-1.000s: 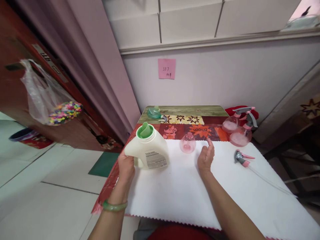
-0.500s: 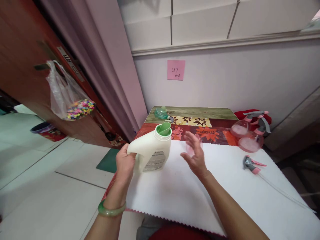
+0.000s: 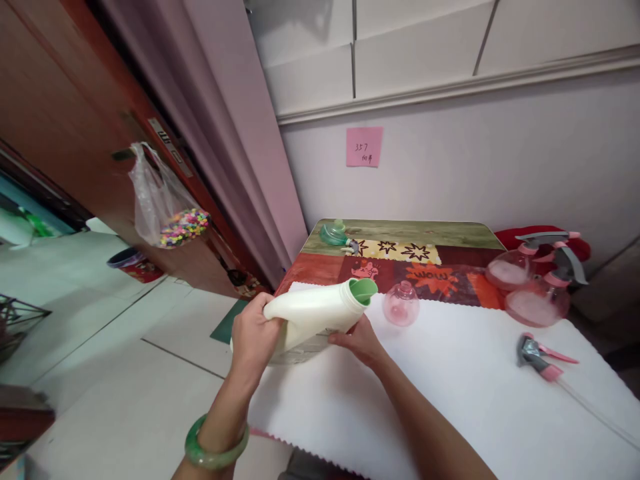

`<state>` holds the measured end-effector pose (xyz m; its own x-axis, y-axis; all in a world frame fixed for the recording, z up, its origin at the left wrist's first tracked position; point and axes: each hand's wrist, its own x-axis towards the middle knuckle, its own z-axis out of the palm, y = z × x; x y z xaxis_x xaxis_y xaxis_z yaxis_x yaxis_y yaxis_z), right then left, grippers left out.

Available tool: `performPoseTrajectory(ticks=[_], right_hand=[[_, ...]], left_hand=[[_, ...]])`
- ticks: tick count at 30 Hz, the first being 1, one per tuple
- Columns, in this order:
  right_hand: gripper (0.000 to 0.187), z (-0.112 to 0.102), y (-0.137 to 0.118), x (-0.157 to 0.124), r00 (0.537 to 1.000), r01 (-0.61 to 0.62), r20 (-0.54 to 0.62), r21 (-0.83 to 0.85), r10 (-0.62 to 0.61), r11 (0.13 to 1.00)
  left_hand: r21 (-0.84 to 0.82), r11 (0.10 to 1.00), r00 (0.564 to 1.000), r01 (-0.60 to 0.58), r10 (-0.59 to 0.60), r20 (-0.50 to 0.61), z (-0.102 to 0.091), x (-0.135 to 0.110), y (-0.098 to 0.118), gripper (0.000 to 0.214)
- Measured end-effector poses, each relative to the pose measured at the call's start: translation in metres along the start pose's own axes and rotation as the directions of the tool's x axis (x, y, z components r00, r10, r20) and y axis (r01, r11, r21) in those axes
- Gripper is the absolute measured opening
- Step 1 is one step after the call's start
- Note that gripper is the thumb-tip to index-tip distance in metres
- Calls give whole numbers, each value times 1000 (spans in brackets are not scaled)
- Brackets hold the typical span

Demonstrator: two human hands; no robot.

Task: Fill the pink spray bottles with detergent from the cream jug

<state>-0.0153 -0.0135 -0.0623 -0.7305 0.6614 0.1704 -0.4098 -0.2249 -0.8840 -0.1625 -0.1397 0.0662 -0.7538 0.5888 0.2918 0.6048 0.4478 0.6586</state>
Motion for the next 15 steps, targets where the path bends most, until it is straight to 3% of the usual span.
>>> performPoseTrajectory(ticks=[3,6,8,10,12,13,15], right_hand=[[63,-4,-1,-1,999,34,-13,-11,-34,999],[61,-6,-3,-1,999,53,6,-3,-53,999],[60,-6,-3,0,999,53,4,1,-53,999],[62,-7,-2,0,999,47,-9,9,-47,999],[64,-7,1,0,999,43,-21,8,-43,999],[65,-7,2,0,999,42,-25,0,-42,999],[67,-8,3,0,999,41,-32,-29,-42,999]], left_hand=[[48,982,984,-181,180,18,-8,-3,3,29],[46,965,959,-259,262,-105,-18,-4,-16,74],[-115,978,965,-172,144,-218,-19,-5,-43,97],[-461,886,978,-43,-57,-201,-12,-9,-74,112],[-684,703,963,195,-268,-1,3,-16,-102,118],[-724,622,934,298,-347,87,12,-21,-113,115],[-748,540,913,386,-342,224,32,-33,-125,101]])
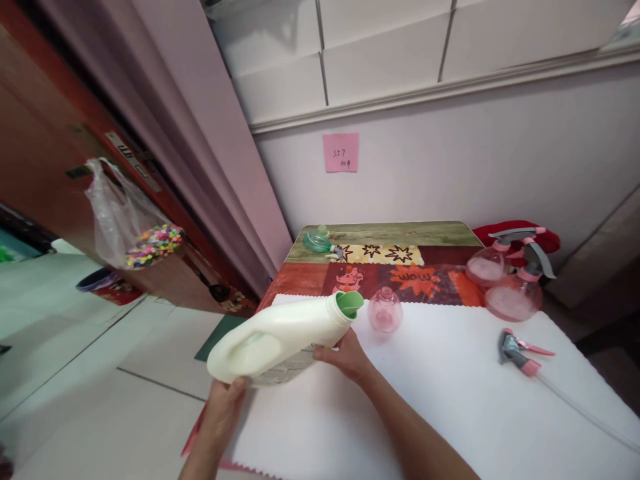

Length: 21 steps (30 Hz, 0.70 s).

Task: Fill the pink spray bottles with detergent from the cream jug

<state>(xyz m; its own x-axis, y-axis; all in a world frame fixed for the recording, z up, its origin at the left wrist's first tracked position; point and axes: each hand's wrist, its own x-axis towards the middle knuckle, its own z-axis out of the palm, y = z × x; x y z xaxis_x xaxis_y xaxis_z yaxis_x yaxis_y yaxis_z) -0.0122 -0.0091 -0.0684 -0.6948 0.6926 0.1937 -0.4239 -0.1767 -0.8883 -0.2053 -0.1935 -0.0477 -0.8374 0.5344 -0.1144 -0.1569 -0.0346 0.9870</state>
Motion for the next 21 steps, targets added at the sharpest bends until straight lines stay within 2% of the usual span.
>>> performPoseTrajectory(ticks=[3,5,7,12,18,21], right_hand=[[64,2,-4,0,998,59,9,-11,-59,998],[58,5,-10,0,989,143,23,22,-144,989],[51,8,-17,0,978,207,19,66,-209,976],[49,13,-26,-2,977,211,-45,169,-207,963],[61,17,-27,-5,978,209,-63,250,-200,945],[63,15,-19,-3,984,176,-54,233,-168,956]], left_hand=[[0,997,982,83,-82,173,12,-7,-19,81],[3,994,963,112,-109,247,19,-10,-19,74],[7,994,955,113,-110,277,23,-10,-14,72],[36,996,978,76,-82,194,24,-4,0,73],[-232,961,987,150,-134,83,41,-10,-5,80],[-303,940,987,157,-159,17,48,-14,-4,77]])
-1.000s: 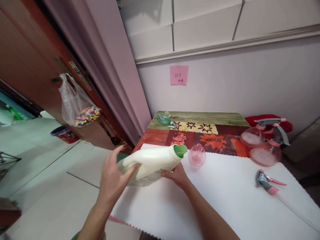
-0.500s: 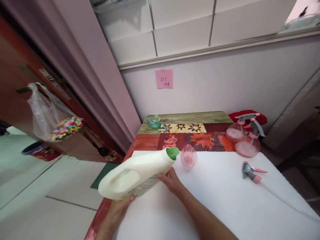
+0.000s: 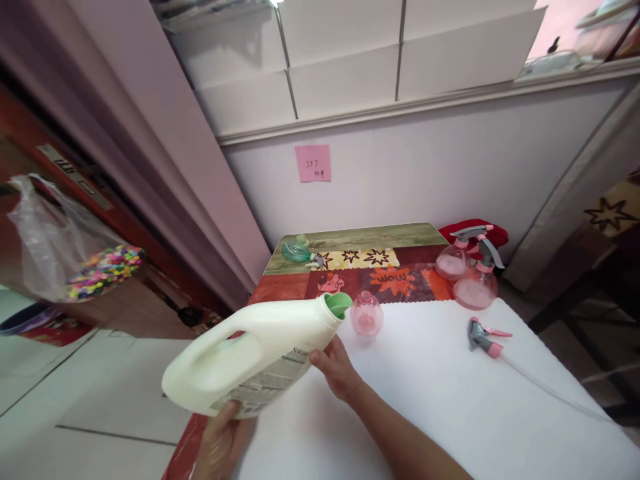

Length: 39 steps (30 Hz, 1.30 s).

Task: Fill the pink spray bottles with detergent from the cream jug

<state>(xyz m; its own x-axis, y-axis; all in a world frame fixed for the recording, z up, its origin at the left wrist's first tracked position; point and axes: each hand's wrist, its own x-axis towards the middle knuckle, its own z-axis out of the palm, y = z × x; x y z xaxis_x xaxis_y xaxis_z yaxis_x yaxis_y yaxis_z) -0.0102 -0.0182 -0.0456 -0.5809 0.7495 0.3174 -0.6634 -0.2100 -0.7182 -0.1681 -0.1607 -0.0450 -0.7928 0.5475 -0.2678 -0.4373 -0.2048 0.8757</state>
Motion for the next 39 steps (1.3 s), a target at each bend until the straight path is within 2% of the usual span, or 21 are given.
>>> performPoseTrajectory(ticks=[3,5,9,14,18,22,29,39], right_hand=[[55,-8,7,2,1000,-4,8,-96,5,995],[47,-14,9,4,999,38,-7,-186,-40,982],[38,-25,6,4,981,126,-91,-374,-172,919],[40,-31,1,0,946,127,-190,-533,-264,837],[42,-29,-6,2,935,102,-254,-476,-248,873],[40,-29,-11,6,924,93,-309,-388,-224,917],[38,-33,-8,10,917,76,-343,-351,-204,933],[39,-35,-7,14,912,58,-365,-335,-187,941]], left_hand=[[-8,1000,996,-16,15,-85,-1,-1,6,75],[24,998,994,-62,64,-94,-3,-1,12,77],[145,978,986,-152,160,-44,-6,0,25,78],[237,954,983,-182,184,13,1,0,32,82],[253,940,973,-229,224,48,14,1,34,81],[263,930,965,-257,231,128,28,2,35,77],[276,911,944,-307,255,208,35,8,38,69],[291,904,943,-312,256,214,50,2,47,76]])
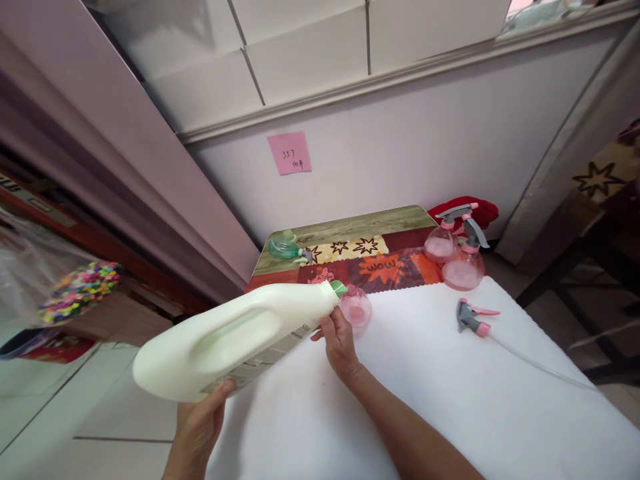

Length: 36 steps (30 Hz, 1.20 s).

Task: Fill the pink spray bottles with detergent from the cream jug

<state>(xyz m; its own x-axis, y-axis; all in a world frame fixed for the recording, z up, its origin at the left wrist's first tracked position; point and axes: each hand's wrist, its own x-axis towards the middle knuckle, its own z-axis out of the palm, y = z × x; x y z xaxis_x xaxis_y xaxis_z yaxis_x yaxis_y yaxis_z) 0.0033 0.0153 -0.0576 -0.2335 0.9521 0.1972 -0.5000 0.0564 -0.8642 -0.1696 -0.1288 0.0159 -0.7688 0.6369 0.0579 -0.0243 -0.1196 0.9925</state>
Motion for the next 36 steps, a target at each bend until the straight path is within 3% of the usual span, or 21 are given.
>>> performPoseTrajectory(ticks=[17,25,31,36], right_hand=[[40,-1,-3,-2,1000,18,8,-11,-18,1000],[40,-1,-3,0,1000,17,7,-15,-17,1000],[41,-1,-2,1,1000,20,4,15,-20,1000],[41,-2,-3,2,1000,12,11,22,-12,1000]], left_hand=[[62,996,994,70,-64,-94,4,-3,11,81],[29,999,999,20,-19,-37,11,-2,15,75],[1,999,997,-50,50,54,0,10,8,70],[25,997,996,-69,67,54,-1,14,8,77]])
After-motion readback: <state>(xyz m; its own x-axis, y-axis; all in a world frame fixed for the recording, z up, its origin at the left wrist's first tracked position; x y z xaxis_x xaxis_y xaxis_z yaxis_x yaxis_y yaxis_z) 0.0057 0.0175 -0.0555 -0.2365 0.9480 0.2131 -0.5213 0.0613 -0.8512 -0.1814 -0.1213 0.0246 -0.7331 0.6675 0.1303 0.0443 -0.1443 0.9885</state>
